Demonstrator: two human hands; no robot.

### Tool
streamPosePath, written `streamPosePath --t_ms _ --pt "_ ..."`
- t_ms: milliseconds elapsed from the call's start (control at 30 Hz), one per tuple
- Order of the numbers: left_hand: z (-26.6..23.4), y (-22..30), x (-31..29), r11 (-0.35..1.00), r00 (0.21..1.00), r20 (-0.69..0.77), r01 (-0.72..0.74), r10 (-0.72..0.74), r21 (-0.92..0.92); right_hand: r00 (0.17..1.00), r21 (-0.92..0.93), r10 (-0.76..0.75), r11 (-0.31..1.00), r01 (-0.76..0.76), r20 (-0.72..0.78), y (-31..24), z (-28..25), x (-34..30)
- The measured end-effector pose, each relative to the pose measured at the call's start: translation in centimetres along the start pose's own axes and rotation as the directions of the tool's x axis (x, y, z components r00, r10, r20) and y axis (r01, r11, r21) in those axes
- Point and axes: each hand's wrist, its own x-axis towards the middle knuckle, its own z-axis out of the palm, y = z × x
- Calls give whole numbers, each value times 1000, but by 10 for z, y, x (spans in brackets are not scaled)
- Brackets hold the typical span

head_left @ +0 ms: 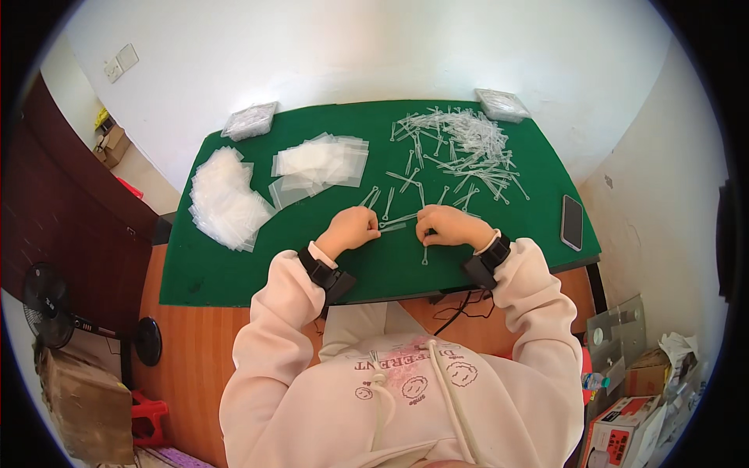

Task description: Placing small white items into plastic bags.

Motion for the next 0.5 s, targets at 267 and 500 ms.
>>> streamPosePath --t_ms 267,500 --pt "-22 6 -15 998 994 100 -47 44 30 931 -221 160 945 -240 -328 30 6 -8" --pt "-74 -9 -9 965 984 16 177 -177 -194 966 -141 115 979 -150 -231 22 -1 -18"
